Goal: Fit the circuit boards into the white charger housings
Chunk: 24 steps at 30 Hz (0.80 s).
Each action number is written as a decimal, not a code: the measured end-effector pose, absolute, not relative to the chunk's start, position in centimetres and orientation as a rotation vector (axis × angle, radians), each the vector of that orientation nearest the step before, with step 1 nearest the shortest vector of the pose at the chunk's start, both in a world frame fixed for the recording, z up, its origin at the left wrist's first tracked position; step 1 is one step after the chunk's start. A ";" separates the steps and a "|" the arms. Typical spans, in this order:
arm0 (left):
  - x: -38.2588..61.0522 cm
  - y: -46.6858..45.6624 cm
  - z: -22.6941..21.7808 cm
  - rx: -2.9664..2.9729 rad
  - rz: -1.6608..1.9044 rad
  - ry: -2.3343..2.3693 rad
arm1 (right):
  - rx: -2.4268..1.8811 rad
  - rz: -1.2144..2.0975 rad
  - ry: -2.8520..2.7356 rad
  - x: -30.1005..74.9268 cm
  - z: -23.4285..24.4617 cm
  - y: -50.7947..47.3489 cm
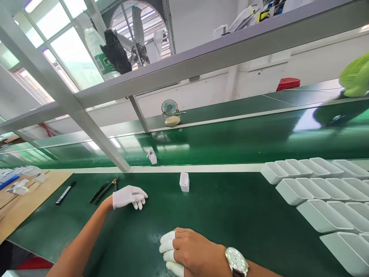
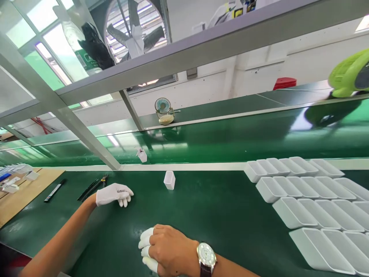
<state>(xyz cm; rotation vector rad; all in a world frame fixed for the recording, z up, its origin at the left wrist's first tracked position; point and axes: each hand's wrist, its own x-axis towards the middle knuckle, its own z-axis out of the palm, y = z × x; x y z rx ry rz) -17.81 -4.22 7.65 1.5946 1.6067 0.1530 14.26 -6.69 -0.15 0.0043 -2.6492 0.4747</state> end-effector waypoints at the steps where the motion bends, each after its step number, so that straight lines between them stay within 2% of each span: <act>1: -18.4 -4.1 7.9 1.631 0.138 1.766 | 0.004 0.477 -2.646 14.3 -0.1 -6.7; 5: -18.1 -4.0 7.5 1.717 0.068 2.090 | -0.019 0.473 -2.645 14.4 -0.1 -6.8; 9: -14.5 -4.0 5.8 1.790 -0.014 2.135 | -0.035 0.487 -2.645 14.2 -0.4 -6.8; 11: -12.4 -3.1 5.3 1.857 0.038 2.058 | -0.037 0.481 -2.650 14.2 -0.4 -6.7; 17: -8.7 1.6 5.5 1.673 0.663 1.620 | -0.031 0.428 -2.676 14.4 0.0 -6.5; 24: -6.8 3.7 5.0 1.522 0.675 1.465 | -0.006 0.370 -2.673 14.2 -0.7 -6.1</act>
